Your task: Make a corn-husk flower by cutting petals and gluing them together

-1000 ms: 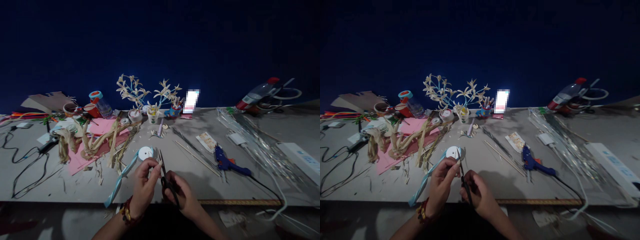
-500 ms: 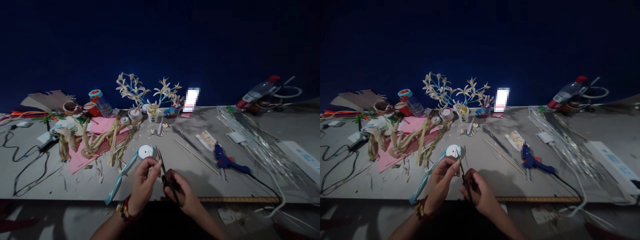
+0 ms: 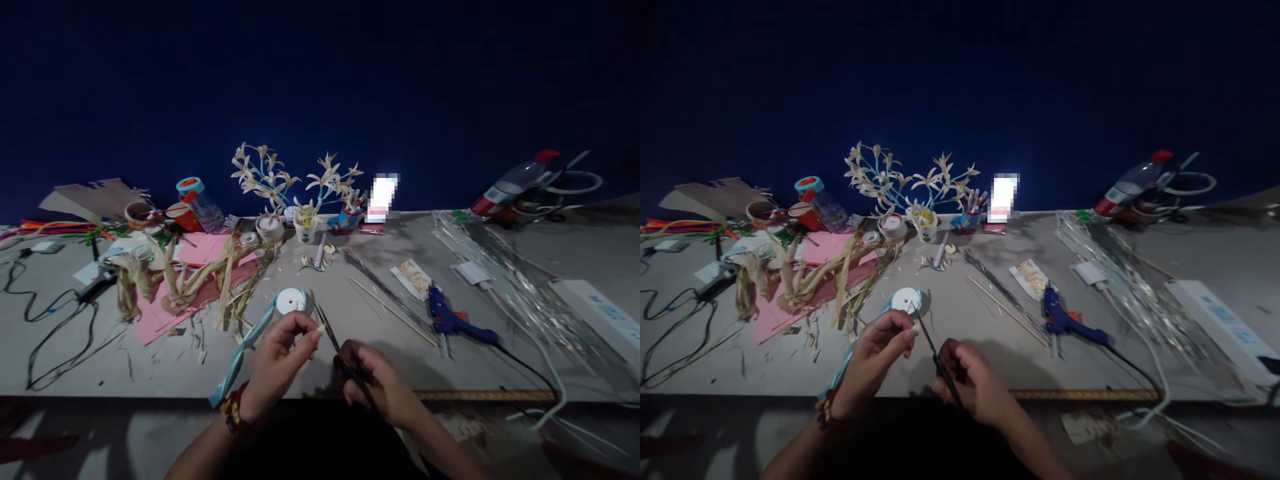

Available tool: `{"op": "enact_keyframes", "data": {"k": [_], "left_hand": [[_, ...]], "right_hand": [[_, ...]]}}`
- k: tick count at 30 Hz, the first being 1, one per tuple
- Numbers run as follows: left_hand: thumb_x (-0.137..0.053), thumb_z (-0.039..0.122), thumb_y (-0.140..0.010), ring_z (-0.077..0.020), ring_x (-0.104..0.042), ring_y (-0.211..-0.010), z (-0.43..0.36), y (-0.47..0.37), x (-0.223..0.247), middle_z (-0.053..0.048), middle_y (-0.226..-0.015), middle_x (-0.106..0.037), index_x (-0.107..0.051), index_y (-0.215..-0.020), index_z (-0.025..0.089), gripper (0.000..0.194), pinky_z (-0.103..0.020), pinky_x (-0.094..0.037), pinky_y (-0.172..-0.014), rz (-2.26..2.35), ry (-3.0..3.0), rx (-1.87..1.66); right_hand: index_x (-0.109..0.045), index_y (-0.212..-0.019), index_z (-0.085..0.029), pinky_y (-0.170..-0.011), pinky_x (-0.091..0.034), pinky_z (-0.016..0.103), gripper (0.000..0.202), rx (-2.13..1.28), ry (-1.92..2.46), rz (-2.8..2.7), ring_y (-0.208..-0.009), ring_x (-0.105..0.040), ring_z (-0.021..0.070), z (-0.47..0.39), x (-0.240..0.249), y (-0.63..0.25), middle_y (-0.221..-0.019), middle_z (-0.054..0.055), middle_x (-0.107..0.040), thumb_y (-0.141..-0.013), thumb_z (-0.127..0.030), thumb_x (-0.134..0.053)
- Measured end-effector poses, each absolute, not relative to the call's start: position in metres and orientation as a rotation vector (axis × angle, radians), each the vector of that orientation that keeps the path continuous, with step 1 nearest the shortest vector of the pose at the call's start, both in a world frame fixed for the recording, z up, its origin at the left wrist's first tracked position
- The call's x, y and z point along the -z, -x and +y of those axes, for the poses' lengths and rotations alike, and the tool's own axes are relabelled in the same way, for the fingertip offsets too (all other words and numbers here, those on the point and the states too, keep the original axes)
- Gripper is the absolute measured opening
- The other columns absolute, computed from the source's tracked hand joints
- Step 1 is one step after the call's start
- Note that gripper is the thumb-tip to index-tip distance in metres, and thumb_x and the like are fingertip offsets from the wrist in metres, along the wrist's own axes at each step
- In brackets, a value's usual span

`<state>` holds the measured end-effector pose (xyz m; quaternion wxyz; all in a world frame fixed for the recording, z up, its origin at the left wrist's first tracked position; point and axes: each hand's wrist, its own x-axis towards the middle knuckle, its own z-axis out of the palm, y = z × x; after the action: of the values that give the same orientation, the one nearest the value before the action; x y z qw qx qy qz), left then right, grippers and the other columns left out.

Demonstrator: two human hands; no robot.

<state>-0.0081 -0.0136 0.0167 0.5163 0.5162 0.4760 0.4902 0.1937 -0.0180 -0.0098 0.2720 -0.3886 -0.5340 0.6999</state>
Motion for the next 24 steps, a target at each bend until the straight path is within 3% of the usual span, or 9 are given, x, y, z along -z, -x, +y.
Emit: {"op": "enact_keyframes", "data": {"k": [11, 19, 24], "left_hand": [[-0.066, 0.031, -0.091, -0.0103, -0.047, -0.059, -0.004, 0.015, -0.028, -0.001, -0.073, -0.060, -0.062, -0.079, 0.018, 0.019, -0.022, -0.036, -0.053, 1.144, -1.391, -1.029], [-0.065, 0.029, -0.089, -0.0149, -0.055, -0.069, 0.001, 0.015, -0.038, -0.003, -0.073, -0.063, -0.062, -0.075, 0.018, 0.018, -0.025, -0.044, -0.064, 1.136, -1.512, -1.024], [-0.065, 0.030, -0.089, -0.0147, -0.055, -0.066, 0.006, 0.017, -0.041, -0.002, -0.069, -0.063, -0.064, -0.074, 0.018, 0.019, -0.025, -0.044, -0.063, 1.132, -1.554, -0.961]], "right_hand": [[-0.045, -0.077, -0.022, -0.051, -0.032, 0.022, 0.060, -1.955, 1.062, -1.431, -0.052, -0.043, 0.0087, -0.015, 0.001, -0.200, -0.062, -0.006, -0.050, -0.069, -0.074, -0.075], [-0.046, -0.076, -0.022, -0.050, -0.035, 0.021, 0.054, -1.919, 1.111, -1.471, -0.053, -0.043, 0.0082, -0.015, 0.005, -0.203, -0.065, -0.006, -0.049, -0.071, -0.067, -0.077], [-0.044, -0.074, -0.022, -0.044, -0.029, 0.019, 0.055, -1.910, 1.126, -1.381, -0.043, -0.039, 0.0057, -0.015, 0.013, -0.206, -0.055, -0.010, -0.045, -0.070, -0.065, -0.078]]}}
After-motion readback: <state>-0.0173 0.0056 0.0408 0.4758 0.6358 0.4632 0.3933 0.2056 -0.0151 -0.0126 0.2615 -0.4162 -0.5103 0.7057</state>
